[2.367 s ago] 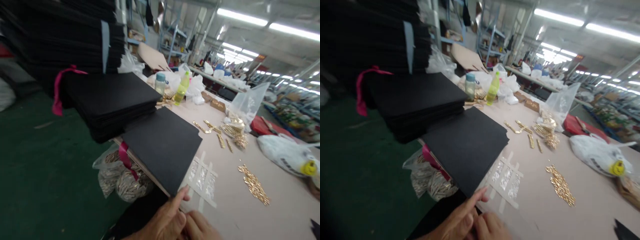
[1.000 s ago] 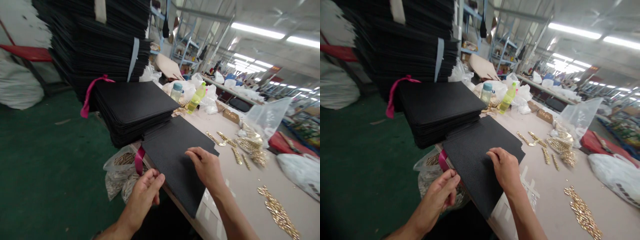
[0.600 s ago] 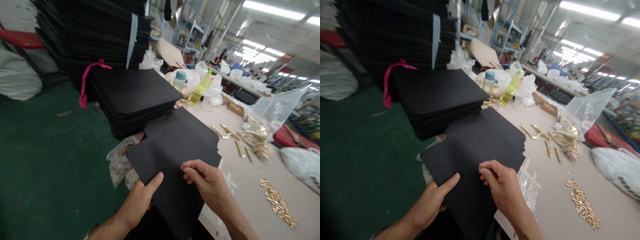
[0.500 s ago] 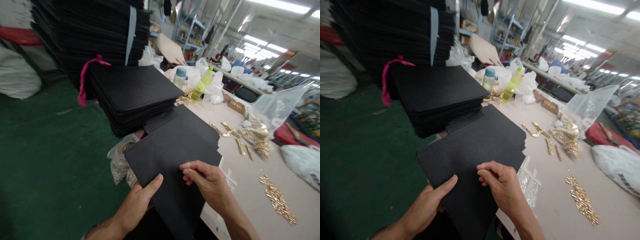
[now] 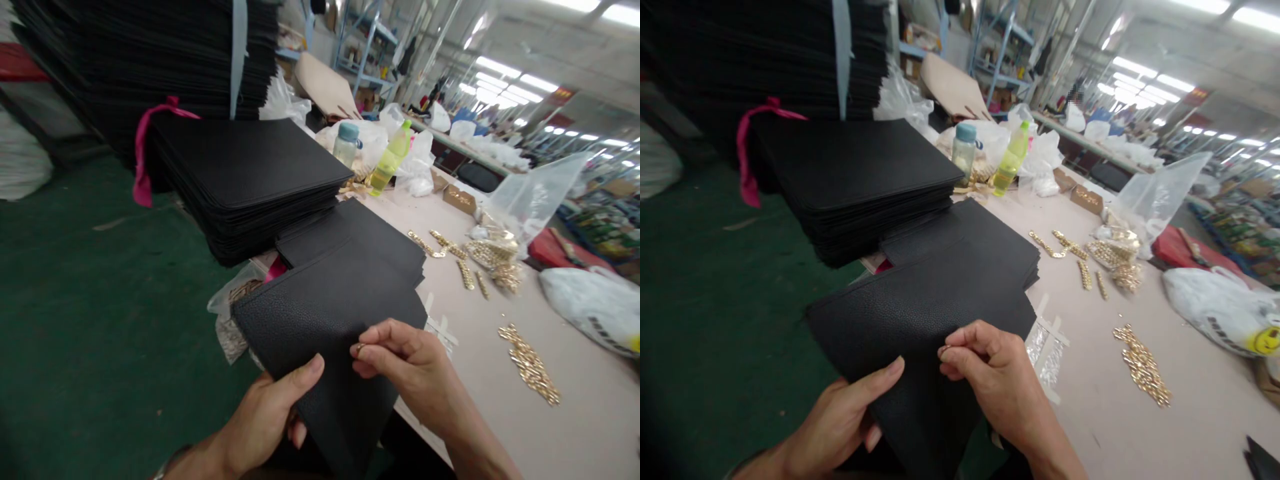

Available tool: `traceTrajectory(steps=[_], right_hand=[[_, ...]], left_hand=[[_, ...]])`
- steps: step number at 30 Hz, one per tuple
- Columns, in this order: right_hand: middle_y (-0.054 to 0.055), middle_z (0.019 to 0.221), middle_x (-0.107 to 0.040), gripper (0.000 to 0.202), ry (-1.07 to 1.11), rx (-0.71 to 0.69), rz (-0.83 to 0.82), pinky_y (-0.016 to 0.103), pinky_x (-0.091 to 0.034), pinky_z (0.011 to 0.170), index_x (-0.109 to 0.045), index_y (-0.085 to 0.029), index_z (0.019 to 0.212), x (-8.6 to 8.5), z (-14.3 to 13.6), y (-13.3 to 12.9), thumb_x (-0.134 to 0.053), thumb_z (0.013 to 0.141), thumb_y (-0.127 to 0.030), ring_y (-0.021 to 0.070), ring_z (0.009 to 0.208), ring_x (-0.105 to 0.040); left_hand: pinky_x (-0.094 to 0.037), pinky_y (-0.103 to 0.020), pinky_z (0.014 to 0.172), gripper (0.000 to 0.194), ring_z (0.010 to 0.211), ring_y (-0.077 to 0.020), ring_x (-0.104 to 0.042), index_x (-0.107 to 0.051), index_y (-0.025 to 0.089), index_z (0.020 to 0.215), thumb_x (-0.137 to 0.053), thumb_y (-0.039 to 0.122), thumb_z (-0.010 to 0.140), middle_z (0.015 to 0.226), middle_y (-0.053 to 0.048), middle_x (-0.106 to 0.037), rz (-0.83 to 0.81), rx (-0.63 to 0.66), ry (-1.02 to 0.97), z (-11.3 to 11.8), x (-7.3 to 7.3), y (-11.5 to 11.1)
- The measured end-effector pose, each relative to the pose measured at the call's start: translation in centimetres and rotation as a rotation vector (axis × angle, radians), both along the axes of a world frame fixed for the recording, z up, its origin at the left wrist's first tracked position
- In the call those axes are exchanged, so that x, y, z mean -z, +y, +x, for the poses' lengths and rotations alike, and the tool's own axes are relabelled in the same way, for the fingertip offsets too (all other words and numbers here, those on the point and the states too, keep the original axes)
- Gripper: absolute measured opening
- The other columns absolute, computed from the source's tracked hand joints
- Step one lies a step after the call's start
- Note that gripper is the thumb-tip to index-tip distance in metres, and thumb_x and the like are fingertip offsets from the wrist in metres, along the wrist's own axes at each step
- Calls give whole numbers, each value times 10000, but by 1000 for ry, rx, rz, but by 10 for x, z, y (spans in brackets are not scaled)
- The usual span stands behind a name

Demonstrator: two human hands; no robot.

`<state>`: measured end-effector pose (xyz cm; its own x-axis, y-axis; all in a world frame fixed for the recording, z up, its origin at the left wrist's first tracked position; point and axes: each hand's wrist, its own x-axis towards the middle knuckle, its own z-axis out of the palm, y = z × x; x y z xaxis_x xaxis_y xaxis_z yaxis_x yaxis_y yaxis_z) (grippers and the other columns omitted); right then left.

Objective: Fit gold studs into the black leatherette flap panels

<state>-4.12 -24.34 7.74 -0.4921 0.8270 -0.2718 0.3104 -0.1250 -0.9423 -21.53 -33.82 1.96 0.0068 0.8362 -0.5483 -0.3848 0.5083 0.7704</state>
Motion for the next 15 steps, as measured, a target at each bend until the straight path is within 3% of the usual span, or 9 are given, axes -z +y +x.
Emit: traceTrajectory(steps=[3,8,13,15], right_hand=[[-7,679,-713,121,-76,7,82,219,-499,612,-748,-200,814,-1,5,-4,-744,787,-318,125,644,-651],[-41,738,-712,89,-220,-13,245,221,-469,626,-759,-262,863,-9,16,-12,-673,840,-270,115,680,-636],[-56,780,-696,112,-233,-25,399,212,-450,670,-738,-264,810,-18,26,-17,-673,830,-175,98,721,-629],[-55,774,-686,100,-211,16,399,209,-444,676,-719,-247,793,-18,32,-21,-680,827,-162,97,727,-620]], left_hand=[[-329,-221,413,654,349,-76,-405,-523,170,422,-597,743,728,356,36,-432,14,74,24,3,0,-3],[-359,-237,442,712,375,-96,-443,-439,189,359,-560,796,711,357,19,-434,-2,151,61,13,0,-4],[-362,-235,437,648,400,-108,-470,-649,162,547,-599,794,682,426,15,-523,-11,156,43,23,-8,-4],[-379,-235,440,637,403,-108,-475,-615,164,488,-607,759,715,413,14,-506,-50,154,122,25,-11,-11]])
